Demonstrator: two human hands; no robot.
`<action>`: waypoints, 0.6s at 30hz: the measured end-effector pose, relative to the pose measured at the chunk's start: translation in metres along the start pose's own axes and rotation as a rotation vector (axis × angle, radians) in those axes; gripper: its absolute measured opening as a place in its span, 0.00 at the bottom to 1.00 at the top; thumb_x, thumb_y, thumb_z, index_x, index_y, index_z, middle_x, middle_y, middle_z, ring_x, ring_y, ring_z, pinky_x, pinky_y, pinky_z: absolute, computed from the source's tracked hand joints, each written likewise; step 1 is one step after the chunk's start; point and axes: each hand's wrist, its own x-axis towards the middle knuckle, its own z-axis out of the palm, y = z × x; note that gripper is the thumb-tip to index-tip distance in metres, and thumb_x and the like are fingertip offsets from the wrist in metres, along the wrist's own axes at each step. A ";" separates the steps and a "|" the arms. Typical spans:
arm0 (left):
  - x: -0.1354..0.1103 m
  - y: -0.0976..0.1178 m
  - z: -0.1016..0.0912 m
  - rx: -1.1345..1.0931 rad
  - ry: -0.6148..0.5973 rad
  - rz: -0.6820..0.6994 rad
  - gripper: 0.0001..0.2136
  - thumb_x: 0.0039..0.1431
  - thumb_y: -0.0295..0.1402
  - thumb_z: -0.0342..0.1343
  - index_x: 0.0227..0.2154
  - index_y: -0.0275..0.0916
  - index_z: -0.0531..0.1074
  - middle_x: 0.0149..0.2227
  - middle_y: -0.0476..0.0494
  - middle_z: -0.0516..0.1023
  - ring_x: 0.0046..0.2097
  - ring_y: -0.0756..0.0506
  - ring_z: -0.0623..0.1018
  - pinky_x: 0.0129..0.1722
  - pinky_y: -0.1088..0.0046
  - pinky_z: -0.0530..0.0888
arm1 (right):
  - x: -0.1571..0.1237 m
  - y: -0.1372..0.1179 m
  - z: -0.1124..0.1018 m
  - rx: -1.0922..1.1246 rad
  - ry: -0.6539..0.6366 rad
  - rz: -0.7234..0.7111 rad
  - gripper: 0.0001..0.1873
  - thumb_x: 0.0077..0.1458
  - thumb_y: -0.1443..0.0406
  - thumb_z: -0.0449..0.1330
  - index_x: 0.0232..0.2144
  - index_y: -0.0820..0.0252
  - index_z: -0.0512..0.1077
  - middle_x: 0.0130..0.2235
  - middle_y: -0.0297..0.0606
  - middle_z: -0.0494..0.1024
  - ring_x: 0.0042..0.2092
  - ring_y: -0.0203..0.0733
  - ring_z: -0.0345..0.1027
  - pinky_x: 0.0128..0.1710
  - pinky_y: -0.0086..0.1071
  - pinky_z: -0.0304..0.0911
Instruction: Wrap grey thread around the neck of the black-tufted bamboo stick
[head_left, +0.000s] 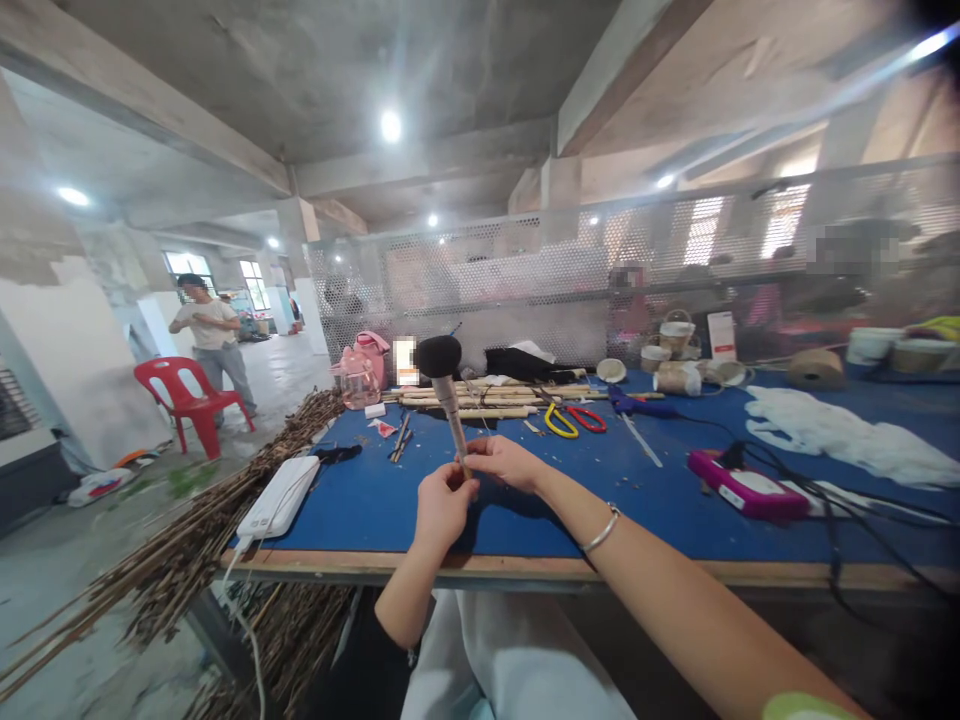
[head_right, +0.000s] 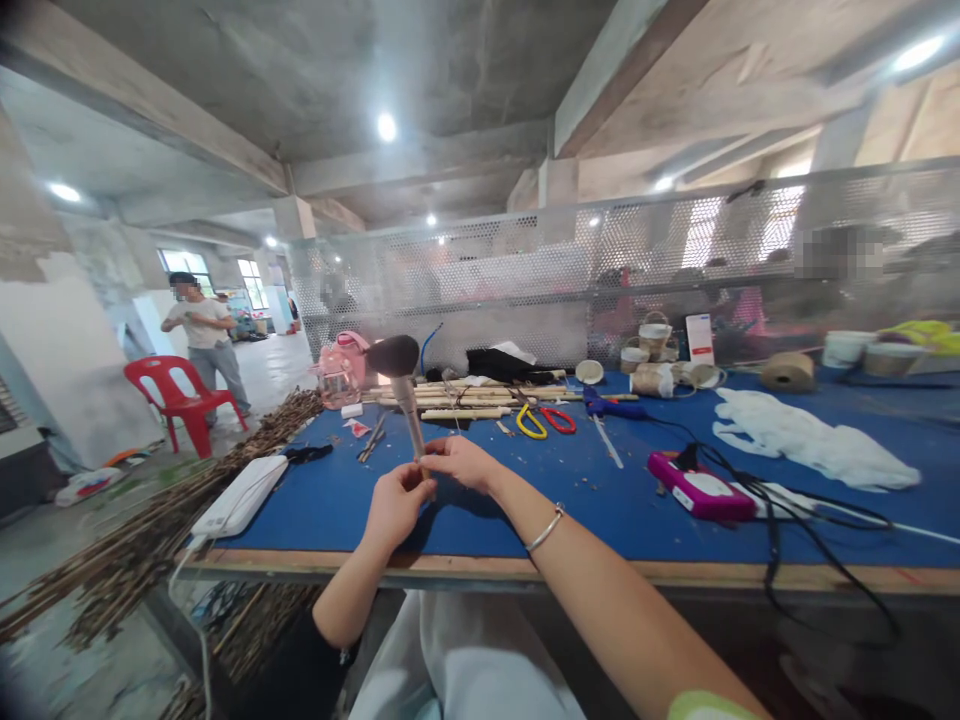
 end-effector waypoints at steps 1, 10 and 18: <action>-0.001 0.000 -0.001 -0.005 -0.013 0.012 0.06 0.49 0.29 0.53 0.30 0.35 0.72 0.26 0.47 0.75 0.28 0.50 0.71 0.30 0.75 0.66 | -0.001 0.000 0.000 0.004 -0.024 0.024 0.17 0.46 0.59 0.60 0.35 0.67 0.73 0.24 0.34 0.72 0.19 0.26 0.52 0.18 0.24 0.47; -0.004 0.000 -0.002 0.022 0.034 0.051 0.08 0.48 0.28 0.55 0.33 0.36 0.72 0.32 0.45 0.76 0.34 0.48 0.73 0.37 0.73 0.67 | -0.002 0.003 0.007 0.091 0.062 -0.047 0.17 0.40 0.58 0.65 0.29 0.67 0.71 0.27 0.36 0.73 0.28 0.32 0.64 0.29 0.27 0.58; -0.002 -0.005 -0.001 -0.109 -0.050 0.007 0.09 0.49 0.30 0.55 0.34 0.34 0.72 0.29 0.44 0.77 0.29 0.49 0.74 0.31 0.74 0.70 | -0.004 0.002 0.007 0.121 -0.005 0.052 0.20 0.44 0.56 0.62 0.35 0.65 0.69 0.22 0.29 0.68 0.16 0.24 0.49 0.15 0.23 0.41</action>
